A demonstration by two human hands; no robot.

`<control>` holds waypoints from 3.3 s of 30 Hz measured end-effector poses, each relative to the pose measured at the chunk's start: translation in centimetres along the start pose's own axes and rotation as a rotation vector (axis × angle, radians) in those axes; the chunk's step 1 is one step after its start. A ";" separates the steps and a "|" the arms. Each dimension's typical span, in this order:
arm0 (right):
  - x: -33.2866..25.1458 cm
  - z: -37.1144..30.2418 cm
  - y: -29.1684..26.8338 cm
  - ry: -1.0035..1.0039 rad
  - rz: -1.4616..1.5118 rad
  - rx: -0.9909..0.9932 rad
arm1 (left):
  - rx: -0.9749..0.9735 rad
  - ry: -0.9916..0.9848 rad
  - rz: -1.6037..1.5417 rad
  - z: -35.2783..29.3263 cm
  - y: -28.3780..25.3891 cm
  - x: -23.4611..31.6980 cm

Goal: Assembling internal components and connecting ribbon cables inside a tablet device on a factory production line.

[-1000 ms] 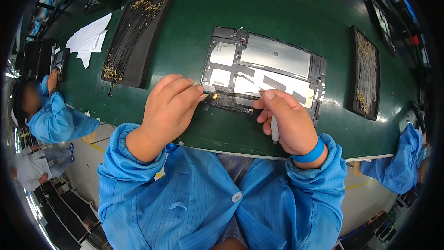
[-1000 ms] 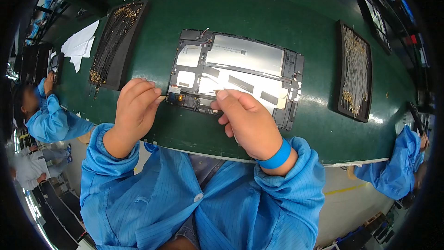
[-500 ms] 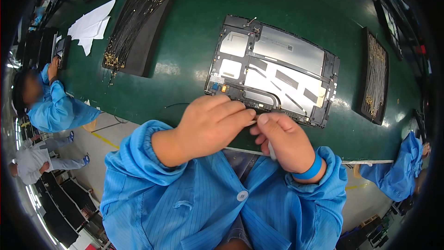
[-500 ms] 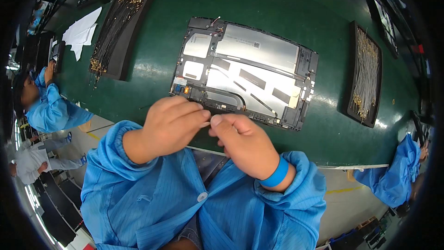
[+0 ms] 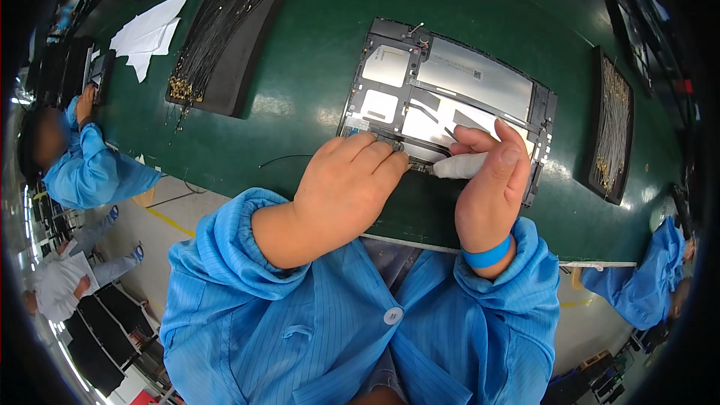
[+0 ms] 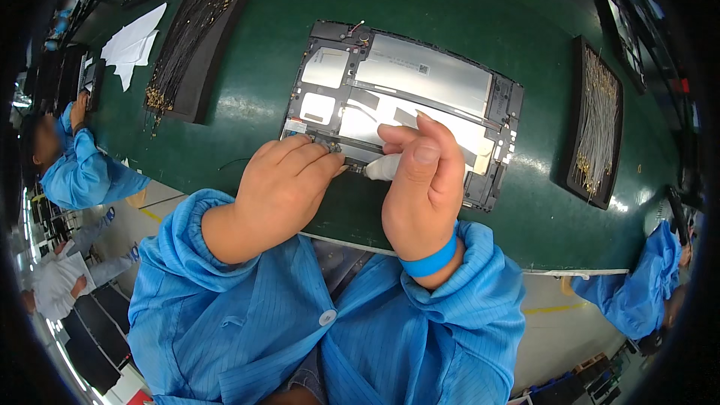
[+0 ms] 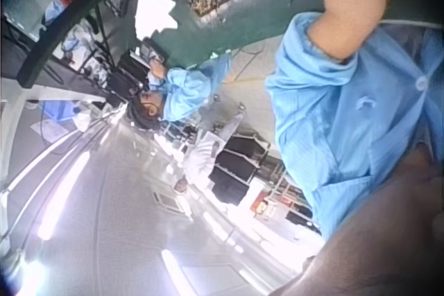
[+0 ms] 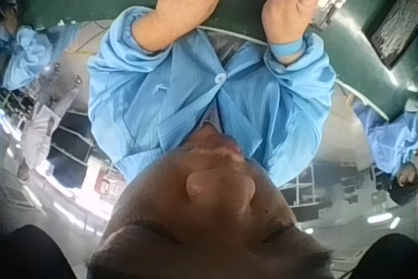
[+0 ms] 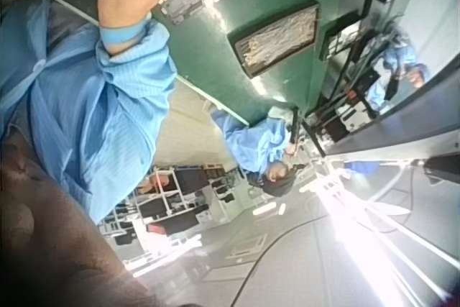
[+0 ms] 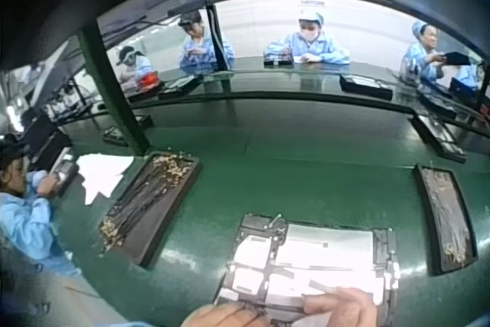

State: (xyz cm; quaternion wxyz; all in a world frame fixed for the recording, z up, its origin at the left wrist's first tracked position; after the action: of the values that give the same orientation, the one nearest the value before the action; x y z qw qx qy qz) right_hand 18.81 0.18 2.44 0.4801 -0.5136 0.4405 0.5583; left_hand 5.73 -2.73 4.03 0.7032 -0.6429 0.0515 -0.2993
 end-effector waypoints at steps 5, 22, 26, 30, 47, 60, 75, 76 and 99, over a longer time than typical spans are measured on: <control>0.2 -0.4 0.0 -0.165 0.028 -0.017 | -0.004 0.000 0.030 0.1 -0.1 0.3; -3.3 1.5 2.8 -0.224 -0.373 -0.320 | -0.001 0.009 0.053 0.0 -0.4 0.3; -3.4 1.5 4.0 -0.273 -0.560 -0.368 | -0.011 -0.041 0.045 -0.3 -0.3 0.3; -3.1 1.2 4.1 -0.350 -0.591 -0.342 | 0.033 -0.096 0.057 -0.8 -0.3 0.1; 0.5 1.8 1.5 0.077 0.094 -0.229 | 0.436 -1.161 -1.521 -5.6 2.4 -5.3; 0.4 2.2 1.5 0.068 0.126 -0.243 | -0.501 -1.030 -1.461 -5.8 4.7 -0.1; 1.2 5.4 6.1 0.311 -0.814 -0.993 | -0.383 -1.079 -1.546 -4.9 5.2 -1.4; 1.1 5.2 5.8 0.365 -0.828 -1.033 | -0.374 -1.088 -1.579 -4.9 5.3 -1.6; 0.4 -6.1 -25.5 0.495 -1.055 0.712 | -0.399 -1.025 -1.507 -4.4 4.9 -1.1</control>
State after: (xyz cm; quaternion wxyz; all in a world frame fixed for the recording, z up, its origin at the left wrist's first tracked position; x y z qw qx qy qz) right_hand 44.97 -1.97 1.59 0.7127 -0.5830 0.3849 -0.0632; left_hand 4.60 -6.03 -1.66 0.1369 -0.6690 -0.6455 -0.3420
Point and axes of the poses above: each hand's wrist, its own z-axis towards the middle knuckle, its own y-axis out of the palm, x = y × z, the point moved 6 cm from there along z, towards the middle knuckle, and after that the axes turned 10 degrees about -x, right-handed, at the moved point
